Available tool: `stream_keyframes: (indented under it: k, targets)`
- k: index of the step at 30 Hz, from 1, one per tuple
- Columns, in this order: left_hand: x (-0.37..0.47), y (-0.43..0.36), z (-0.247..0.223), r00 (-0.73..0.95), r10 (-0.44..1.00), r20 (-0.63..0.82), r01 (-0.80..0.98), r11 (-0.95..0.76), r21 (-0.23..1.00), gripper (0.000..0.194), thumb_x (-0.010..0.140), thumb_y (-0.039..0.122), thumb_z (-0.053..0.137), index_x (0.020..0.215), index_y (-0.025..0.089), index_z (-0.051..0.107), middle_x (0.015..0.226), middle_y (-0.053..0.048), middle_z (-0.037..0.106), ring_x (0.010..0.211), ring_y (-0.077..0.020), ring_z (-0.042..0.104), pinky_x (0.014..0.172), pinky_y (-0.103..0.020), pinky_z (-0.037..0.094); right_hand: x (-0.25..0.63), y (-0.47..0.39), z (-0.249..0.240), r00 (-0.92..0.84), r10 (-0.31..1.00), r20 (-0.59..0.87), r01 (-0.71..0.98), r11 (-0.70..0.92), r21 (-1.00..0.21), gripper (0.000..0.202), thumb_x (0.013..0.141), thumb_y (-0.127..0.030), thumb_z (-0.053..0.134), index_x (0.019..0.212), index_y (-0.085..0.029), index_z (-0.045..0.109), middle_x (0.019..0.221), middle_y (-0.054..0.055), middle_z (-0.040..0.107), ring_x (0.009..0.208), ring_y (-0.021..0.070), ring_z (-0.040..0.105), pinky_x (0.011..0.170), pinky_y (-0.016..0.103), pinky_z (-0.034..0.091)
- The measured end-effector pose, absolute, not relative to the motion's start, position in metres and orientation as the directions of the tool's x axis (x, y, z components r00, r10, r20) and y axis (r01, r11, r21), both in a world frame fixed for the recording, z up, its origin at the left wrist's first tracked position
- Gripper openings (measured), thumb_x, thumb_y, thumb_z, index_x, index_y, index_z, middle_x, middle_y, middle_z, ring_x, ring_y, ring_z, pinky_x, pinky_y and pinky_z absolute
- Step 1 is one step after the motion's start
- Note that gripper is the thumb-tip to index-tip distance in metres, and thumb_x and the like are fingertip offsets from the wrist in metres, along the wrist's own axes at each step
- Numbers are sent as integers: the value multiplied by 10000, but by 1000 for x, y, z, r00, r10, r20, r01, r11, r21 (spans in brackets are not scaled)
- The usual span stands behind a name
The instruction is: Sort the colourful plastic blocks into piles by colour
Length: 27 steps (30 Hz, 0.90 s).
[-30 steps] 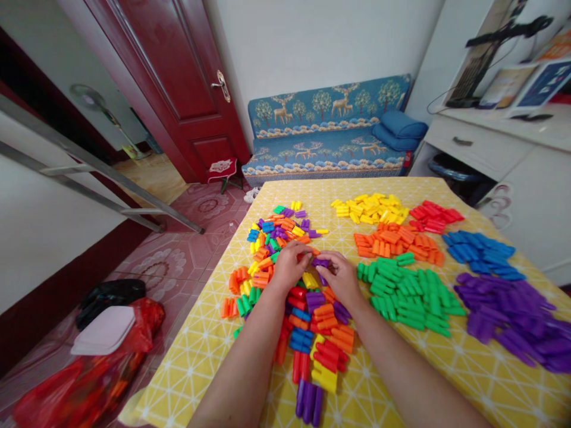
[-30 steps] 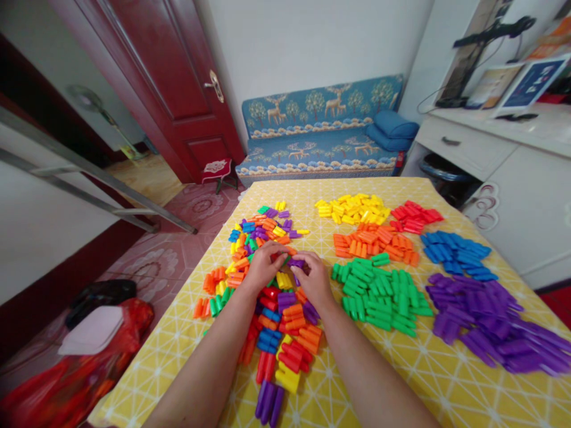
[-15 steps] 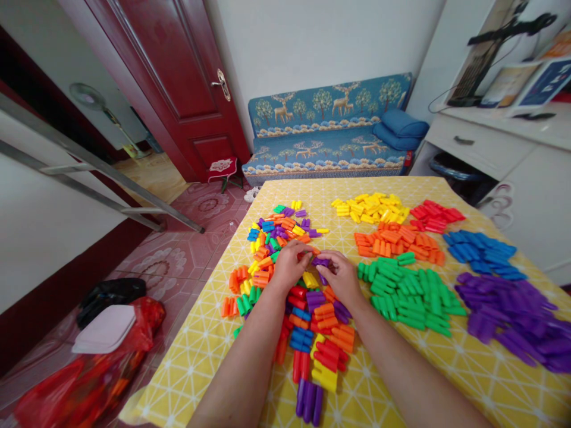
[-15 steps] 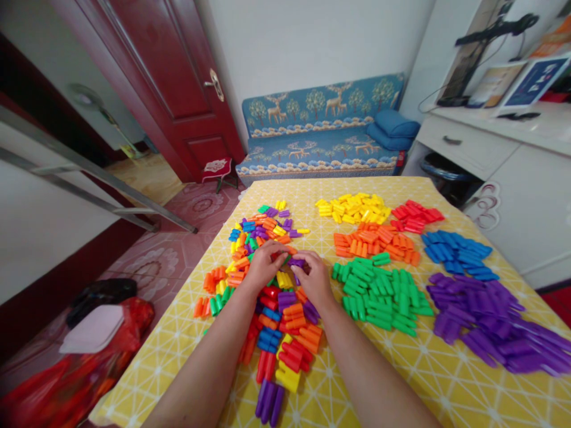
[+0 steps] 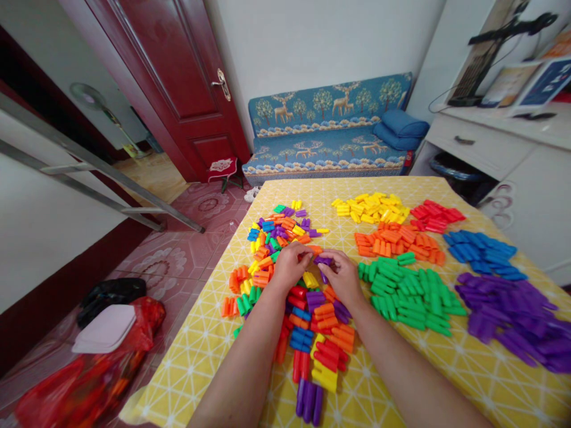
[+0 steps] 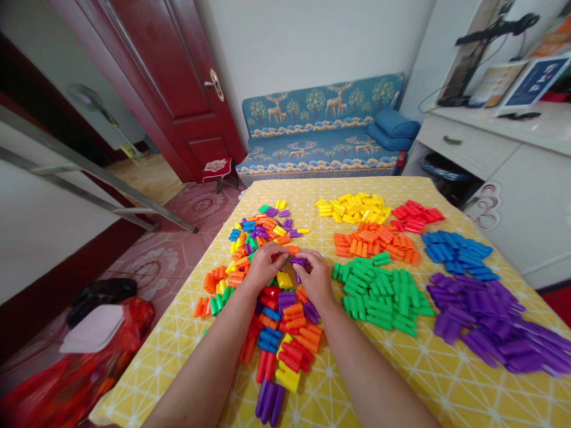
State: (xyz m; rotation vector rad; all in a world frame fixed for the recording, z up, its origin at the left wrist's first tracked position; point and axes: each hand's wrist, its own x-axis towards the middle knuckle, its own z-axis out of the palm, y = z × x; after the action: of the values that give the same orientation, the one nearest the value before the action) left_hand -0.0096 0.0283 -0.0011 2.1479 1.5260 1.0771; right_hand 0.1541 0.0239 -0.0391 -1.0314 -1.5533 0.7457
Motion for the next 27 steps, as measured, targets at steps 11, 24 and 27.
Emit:
stream_keyframes:
  k: [11,24,27]
  targets:
    - [-10,27,-1,156,899,410,678,-399,618,131,825,130,603,893,185,700,842,-34,684,818,-168,623,753,-273,487,153,23,-36,-30,899,436,204,433,-878,165,777,-227,633,933,-212,683,1044,80,654,1009,236,615,893,408,498]
    - [-10,28,-2,160,906,392,682,-389,619,119,827,139,605,883,175,705,856,-38,686,831,-166,624,769,-270,482,153,23,-37,-11,900,435,175,430,-886,164,780,-220,636,937,-199,677,1036,74,648,998,224,616,882,389,501]
    - [-10,27,-3,159,908,387,688,-384,616,123,828,142,604,887,179,705,859,-37,685,833,-164,623,773,-266,482,154,25,-39,1,904,427,173,420,-891,171,779,-222,637,944,-201,678,1048,73,644,1001,225,616,880,393,503]
